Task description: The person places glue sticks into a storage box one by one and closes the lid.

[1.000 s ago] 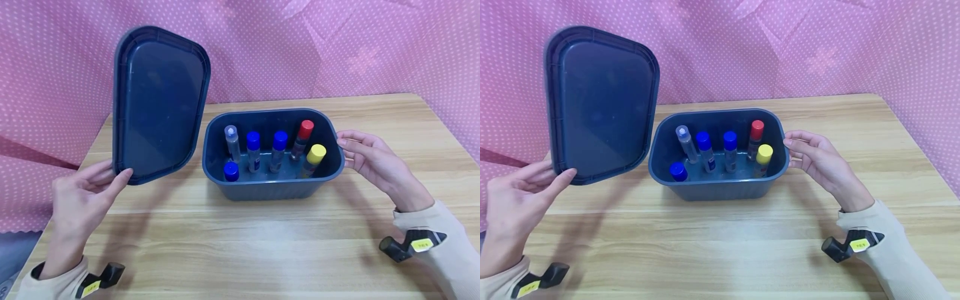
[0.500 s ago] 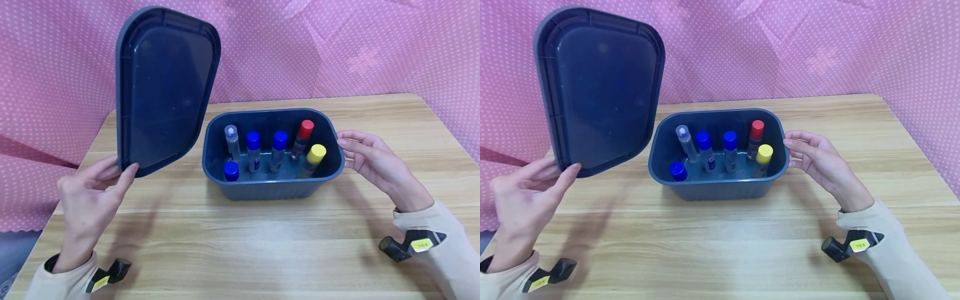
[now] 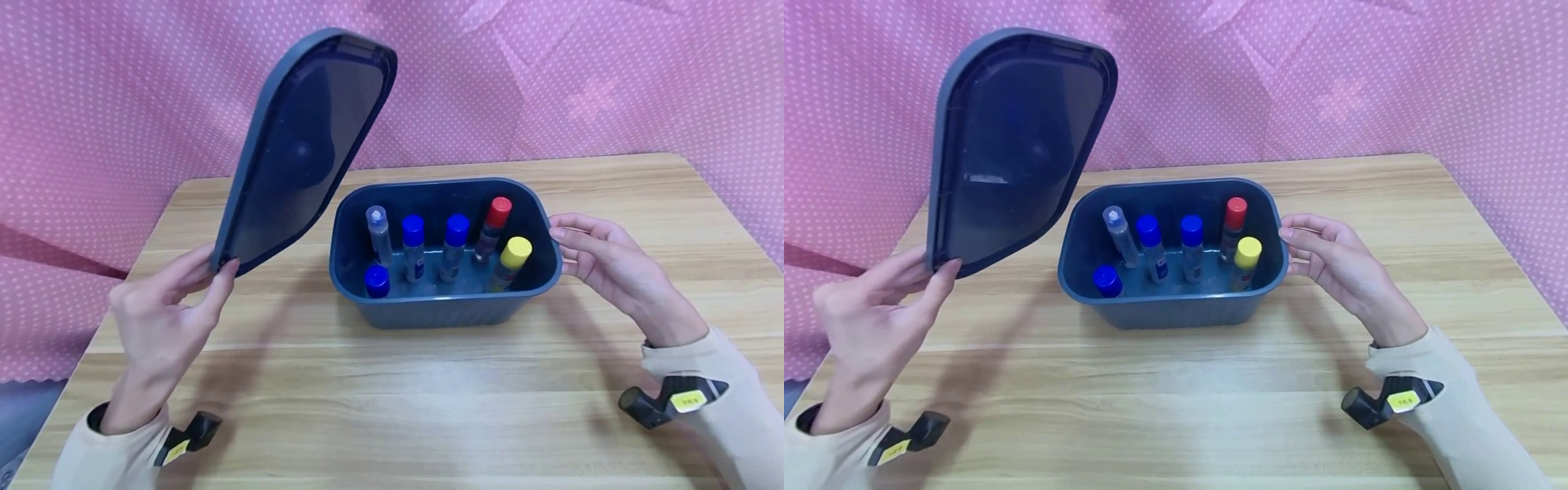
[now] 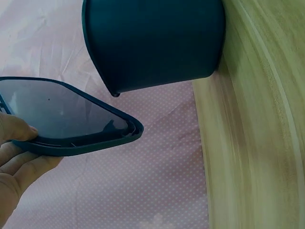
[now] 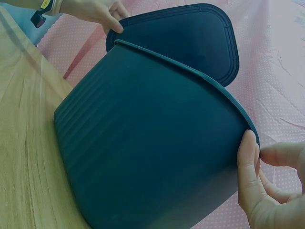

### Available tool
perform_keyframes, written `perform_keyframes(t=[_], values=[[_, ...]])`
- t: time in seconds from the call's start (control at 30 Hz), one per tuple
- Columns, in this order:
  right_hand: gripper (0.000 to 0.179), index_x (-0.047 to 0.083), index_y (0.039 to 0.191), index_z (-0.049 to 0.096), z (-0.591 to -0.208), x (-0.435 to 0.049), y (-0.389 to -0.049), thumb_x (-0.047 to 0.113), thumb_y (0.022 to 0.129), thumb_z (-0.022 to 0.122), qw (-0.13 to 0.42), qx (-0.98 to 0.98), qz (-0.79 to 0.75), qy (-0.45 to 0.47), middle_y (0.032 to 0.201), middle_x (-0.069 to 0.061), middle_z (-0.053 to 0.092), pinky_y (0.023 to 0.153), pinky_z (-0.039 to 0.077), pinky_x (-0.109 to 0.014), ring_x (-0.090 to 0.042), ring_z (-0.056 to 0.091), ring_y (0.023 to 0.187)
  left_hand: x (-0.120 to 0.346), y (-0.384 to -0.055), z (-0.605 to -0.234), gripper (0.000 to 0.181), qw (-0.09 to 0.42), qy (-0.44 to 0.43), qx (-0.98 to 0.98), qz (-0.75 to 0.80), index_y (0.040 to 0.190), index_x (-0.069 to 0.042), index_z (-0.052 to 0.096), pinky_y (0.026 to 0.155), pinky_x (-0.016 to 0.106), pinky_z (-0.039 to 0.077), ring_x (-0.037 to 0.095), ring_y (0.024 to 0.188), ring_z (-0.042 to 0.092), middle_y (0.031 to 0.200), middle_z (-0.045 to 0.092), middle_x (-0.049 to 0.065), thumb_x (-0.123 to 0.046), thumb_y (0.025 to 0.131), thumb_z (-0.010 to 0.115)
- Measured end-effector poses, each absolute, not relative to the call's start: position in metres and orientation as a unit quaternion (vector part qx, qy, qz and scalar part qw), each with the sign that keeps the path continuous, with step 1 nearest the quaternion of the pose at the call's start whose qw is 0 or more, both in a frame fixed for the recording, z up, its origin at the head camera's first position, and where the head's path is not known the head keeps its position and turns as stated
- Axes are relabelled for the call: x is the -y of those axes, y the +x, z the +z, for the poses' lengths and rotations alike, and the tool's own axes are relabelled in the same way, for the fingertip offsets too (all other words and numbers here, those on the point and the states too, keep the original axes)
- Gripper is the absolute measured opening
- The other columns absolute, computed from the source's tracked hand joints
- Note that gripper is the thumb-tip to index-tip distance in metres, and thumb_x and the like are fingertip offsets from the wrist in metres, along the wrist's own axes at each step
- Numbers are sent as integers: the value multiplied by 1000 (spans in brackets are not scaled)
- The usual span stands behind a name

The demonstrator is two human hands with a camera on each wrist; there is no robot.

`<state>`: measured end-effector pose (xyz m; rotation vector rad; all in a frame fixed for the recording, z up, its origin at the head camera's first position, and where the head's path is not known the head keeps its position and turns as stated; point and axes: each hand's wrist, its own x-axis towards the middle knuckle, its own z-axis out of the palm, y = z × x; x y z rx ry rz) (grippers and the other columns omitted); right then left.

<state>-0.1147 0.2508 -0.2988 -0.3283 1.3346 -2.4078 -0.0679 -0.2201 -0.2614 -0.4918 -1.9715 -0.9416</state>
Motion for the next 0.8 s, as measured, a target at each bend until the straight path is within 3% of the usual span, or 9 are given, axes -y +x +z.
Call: perform_keyframes(t=[0.23,0.4,0.5,0.63,0.7,0.8], values=[[28,-4,112,62,-299,-251,-115,-6,101,37,184,-477,-852,-115,105,-10,66,76,57,-31,-19,67,91,210,-74,-260,27,463,-228,782,-348,88,6,74,76,4,46,-12,86,61,77,69,23,-20,85,71],[28,-3,114,61,-299,-251,-115,-6,101,37,185,-479,-850,-119,106,-10,66,75,57,-30,-18,67,90,203,-77,-262,26,476,-232,782,-330,84,5,74,79,3,44,-8,86,61,77,70,21,-20,85,69],[28,-3,115,61,-299,-251,-116,-6,101,37,185,-477,-851,-120,105,-10,67,73,57,-30,-18,67,86,200,-78,-263,22,476,-233,783,-325,83,4,73,79,4,44,-2,84,64,76,71,20,-18,84,68],[28,-2,116,59,-299,-252,-116,-6,101,37,182,-475,-852,-124,102,-11,68,72,57,-30,-18,67,81,197,-80,-265,21,478,-243,787,-307,83,2,74,80,3,43,17,72,71,76,71,17,-18,85,67],[27,-2,116,59,-299,-252,-116,-7,101,37,180,-476,-851,-126,102,-11,68,71,57,-30,-18,67,80,195,-80,-265,22,479,-250,790,-290,84,1,73,69,8,48,26,63,70,75,71,16,-19,87,66],[26,-2,116,58,-297,-252,-115,-7,101,38,173,-489,-846,-124,99,-11,69,68,56,-28,-18,66,76,193,-80,-265,25,476,-265,795,-268,86,0,73,54,25,49,33,54,65,74,71,15,-21,90,62]])
